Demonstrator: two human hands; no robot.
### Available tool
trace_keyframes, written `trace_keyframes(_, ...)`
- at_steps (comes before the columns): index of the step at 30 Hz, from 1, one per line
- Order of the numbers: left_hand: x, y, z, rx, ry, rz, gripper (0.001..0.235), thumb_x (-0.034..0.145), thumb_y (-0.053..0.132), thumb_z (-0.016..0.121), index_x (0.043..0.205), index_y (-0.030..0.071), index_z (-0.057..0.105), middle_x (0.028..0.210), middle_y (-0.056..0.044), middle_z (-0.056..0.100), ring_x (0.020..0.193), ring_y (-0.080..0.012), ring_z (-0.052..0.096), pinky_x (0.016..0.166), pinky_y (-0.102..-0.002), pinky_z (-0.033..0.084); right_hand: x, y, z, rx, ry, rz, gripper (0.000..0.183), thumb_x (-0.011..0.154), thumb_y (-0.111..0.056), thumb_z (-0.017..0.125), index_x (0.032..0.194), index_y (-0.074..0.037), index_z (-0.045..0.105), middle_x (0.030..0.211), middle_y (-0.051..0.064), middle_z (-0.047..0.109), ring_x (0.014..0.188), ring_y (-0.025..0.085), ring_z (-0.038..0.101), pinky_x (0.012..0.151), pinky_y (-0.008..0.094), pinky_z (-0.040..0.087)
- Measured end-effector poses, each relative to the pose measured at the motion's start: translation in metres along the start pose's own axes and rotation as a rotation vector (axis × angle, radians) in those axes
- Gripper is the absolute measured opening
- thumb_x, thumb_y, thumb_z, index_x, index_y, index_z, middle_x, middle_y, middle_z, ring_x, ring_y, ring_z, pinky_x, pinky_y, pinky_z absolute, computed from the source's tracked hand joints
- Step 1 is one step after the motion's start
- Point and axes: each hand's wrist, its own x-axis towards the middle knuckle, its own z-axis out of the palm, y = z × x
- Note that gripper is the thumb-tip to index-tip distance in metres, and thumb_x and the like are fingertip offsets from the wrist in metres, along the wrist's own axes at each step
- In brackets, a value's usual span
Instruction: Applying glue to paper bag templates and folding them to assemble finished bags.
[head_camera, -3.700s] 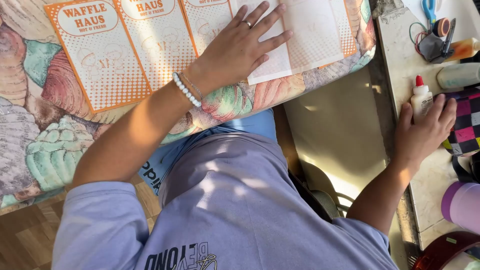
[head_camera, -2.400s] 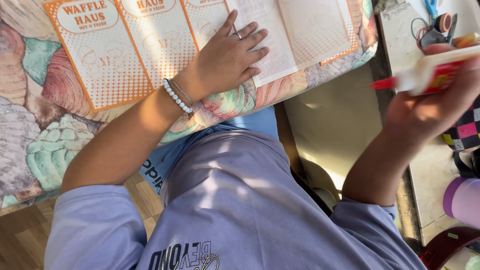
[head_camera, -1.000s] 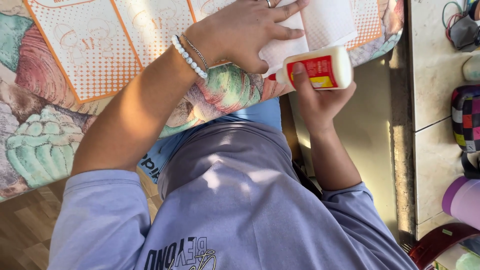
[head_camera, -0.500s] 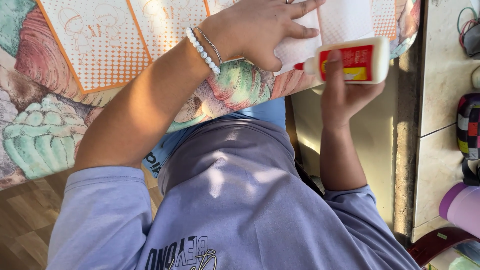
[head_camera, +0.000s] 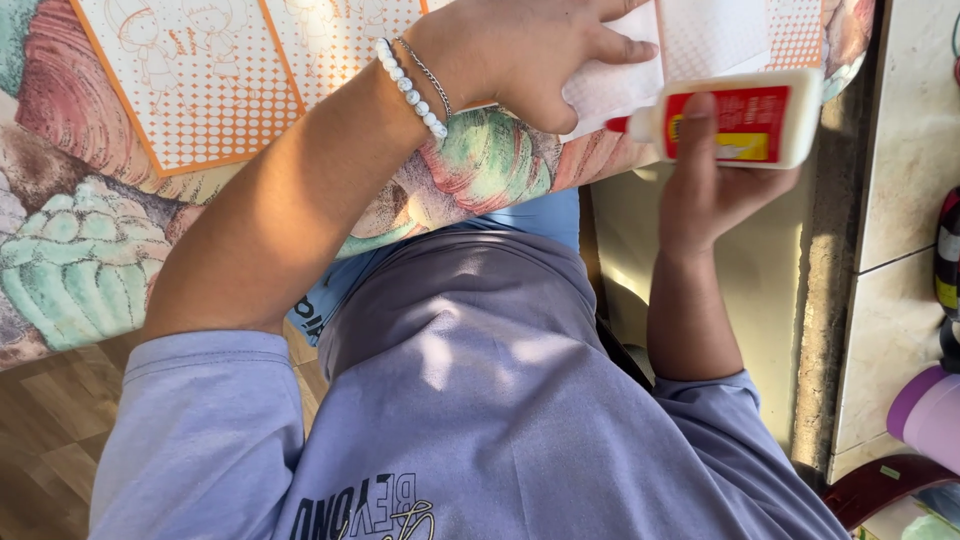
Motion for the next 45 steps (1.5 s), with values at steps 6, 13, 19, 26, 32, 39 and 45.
trace_keyframes(6,-0.002,0.002,-0.001,-0.033,0.010,0.009,0.089,0.074,0.026,0.073,0.158,0.015,0.046,0.141,-0.012,0.046,0.121,-0.0366,0.053,0.087,-0.049,0.044,-0.018,-0.016,0.018,-0.057,-0.124,0.104,0.028,0.090,-0.013,0.086,0.096,0.001,0.063,0.089,0.015,0.071,0.081,0.024,0.072,0.069,0.036,0.065)
trace_keyframes(13,0.000,-0.003,0.005,0.047,0.075,0.056,0.089,0.070,0.026,0.071,0.156,0.016,0.051,0.132,-0.013,0.053,0.107,-0.0371,0.058,0.077,-0.049,0.047,0.016,0.015,-0.010,-0.042,-0.008,-0.053,0.026,0.095,0.003,0.083,0.111,0.002,0.063,0.096,0.019,0.072,0.082,0.029,0.072,0.070,0.041,0.067)
trace_keyframes(19,-0.001,0.004,0.003,-0.041,0.015,-0.035,0.091,0.072,0.026,0.071,0.159,0.019,0.045,0.122,-0.012,0.060,0.087,-0.0357,0.063,0.069,-0.048,0.046,-0.002,-0.007,0.008,-0.011,-0.017,-0.015,0.024,0.094,-0.002,0.083,0.106,-0.001,0.062,0.094,0.016,0.069,0.082,0.025,0.067,0.072,0.039,0.061)
trace_keyframes(26,-0.002,0.002,0.006,-0.102,-0.048,-0.149,0.093,0.074,0.025,0.068,0.163,0.028,0.039,0.092,-0.012,0.063,0.065,-0.0311,0.058,0.057,-0.045,0.042,0.017,0.010,-0.007,-0.057,-0.012,-0.040,0.023,0.093,-0.001,0.083,0.107,0.002,0.064,0.094,0.018,0.072,0.080,0.028,0.071,0.067,0.040,0.065)
trace_keyframes(32,-0.001,-0.002,0.012,-0.057,-0.014,-0.096,0.091,0.075,0.029,0.069,0.162,0.024,0.040,0.108,-0.013,0.064,0.074,-0.0315,0.061,0.061,-0.046,0.045,0.019,0.022,-0.015,0.003,0.072,-0.008,0.026,0.095,-0.004,0.084,0.112,0.003,0.066,0.100,0.020,0.074,0.087,0.032,0.075,0.071,0.045,0.069)
trace_keyframes(39,-0.008,-0.002,0.006,-0.027,0.032,-0.043,0.090,0.076,0.033,0.072,0.160,0.020,0.046,0.102,-0.015,0.065,0.069,-0.0331,0.059,0.059,-0.047,0.043,0.027,0.031,-0.022,-0.003,0.098,-0.036,0.026,0.096,-0.003,0.084,0.114,0.003,0.066,0.101,0.020,0.075,0.088,0.032,0.076,0.070,0.045,0.070)
trace_keyframes(45,-0.008,-0.009,0.016,-0.142,0.047,0.008,0.091,0.077,0.023,0.069,0.162,0.017,0.038,0.113,-0.016,0.064,0.073,-0.0326,0.059,0.062,-0.044,0.043,0.023,0.005,-0.009,-0.057,0.025,-0.046,0.020,0.095,-0.009,0.081,0.102,-0.002,0.064,0.088,0.011,0.070,0.076,0.023,0.072,0.062,0.037,0.064)
